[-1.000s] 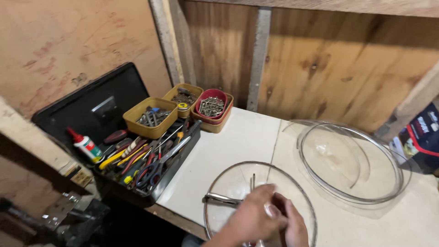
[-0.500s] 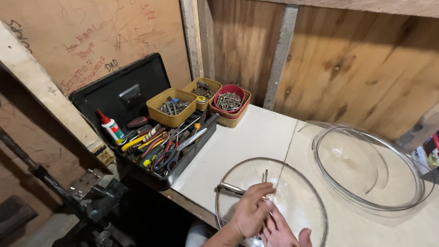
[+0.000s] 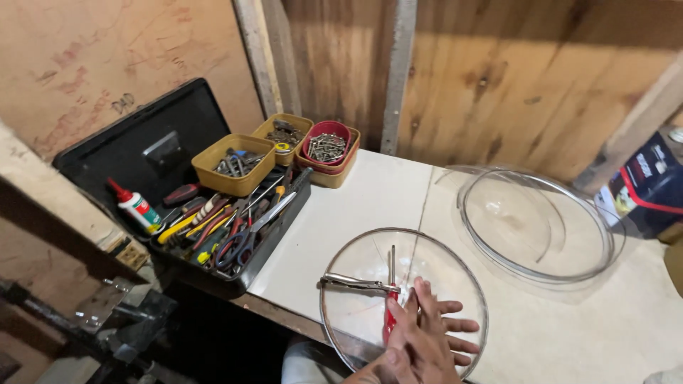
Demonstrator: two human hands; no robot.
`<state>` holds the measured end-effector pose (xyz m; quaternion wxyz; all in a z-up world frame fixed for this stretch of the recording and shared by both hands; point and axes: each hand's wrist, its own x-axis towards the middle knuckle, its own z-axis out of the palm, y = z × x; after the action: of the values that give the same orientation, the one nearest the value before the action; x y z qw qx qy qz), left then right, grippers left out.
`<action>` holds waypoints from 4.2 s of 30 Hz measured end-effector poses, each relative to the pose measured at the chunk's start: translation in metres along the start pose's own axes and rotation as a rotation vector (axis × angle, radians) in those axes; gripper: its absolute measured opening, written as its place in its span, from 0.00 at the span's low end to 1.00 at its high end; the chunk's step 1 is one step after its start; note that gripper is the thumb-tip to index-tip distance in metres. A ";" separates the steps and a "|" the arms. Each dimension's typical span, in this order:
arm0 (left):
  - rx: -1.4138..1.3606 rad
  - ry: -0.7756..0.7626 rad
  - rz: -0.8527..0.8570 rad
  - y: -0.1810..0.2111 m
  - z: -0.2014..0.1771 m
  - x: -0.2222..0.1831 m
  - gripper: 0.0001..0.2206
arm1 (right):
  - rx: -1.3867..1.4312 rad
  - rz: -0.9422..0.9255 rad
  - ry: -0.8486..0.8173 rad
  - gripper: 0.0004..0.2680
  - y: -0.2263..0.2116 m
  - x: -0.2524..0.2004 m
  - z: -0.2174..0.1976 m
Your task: Adjusting the metal tension hoop on a drum head using a screwdriver at a repair bench
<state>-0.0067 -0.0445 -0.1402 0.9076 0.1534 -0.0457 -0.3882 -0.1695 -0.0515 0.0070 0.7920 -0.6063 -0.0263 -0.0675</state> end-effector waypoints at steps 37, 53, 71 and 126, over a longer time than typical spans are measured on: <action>2.027 0.506 0.528 -0.007 0.071 -0.047 0.34 | 0.151 0.340 -0.543 0.35 0.094 0.128 -0.100; 2.022 0.219 0.604 0.048 0.074 -0.080 0.42 | 0.406 0.804 -0.641 0.36 0.067 0.110 -0.128; 1.792 0.107 -0.225 0.054 0.157 -0.091 0.40 | -0.131 0.478 -0.952 0.15 0.100 0.115 -0.137; 1.376 0.133 0.235 0.025 0.104 -0.099 0.27 | -0.273 0.443 -0.271 0.29 0.095 0.105 -0.124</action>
<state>-0.0787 0.0174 -0.0304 0.6411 0.7106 -0.2415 -0.1601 -0.0571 -0.1541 -0.1035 0.6877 -0.7017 0.0103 0.1859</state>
